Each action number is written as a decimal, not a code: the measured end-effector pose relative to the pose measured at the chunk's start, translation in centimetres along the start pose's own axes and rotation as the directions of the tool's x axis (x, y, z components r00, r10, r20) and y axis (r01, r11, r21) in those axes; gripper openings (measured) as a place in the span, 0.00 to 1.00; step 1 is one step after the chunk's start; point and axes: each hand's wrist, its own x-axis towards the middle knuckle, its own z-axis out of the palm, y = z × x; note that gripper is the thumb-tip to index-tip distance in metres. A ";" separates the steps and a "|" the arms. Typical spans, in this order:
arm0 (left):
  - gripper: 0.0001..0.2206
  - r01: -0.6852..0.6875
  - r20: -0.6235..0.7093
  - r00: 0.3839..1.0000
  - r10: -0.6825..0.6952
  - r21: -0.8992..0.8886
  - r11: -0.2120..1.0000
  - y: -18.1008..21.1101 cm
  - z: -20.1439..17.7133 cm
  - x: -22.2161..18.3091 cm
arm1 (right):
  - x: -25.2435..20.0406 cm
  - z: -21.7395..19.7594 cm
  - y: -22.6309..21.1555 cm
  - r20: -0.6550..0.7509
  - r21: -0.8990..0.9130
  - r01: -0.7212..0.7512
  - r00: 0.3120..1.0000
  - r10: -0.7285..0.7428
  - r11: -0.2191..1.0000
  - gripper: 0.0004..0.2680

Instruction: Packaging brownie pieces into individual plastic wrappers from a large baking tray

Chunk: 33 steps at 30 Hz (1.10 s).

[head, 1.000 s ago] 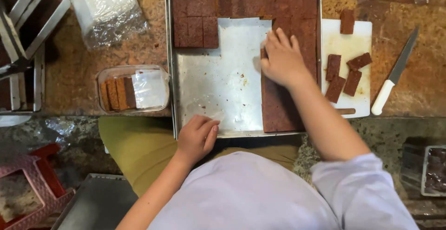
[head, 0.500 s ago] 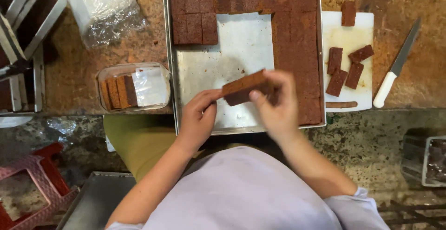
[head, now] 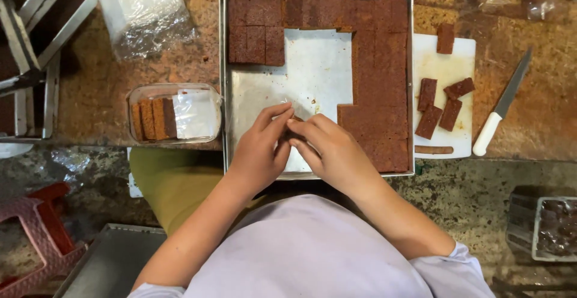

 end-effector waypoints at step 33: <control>0.23 0.047 -0.031 0.998 -0.053 -0.167 0.985 -0.6 1.3 -1.1 | 0.2 -3.1 -3.1 0.042 0.046 -0.035 0.999 0.033 0.998 0.08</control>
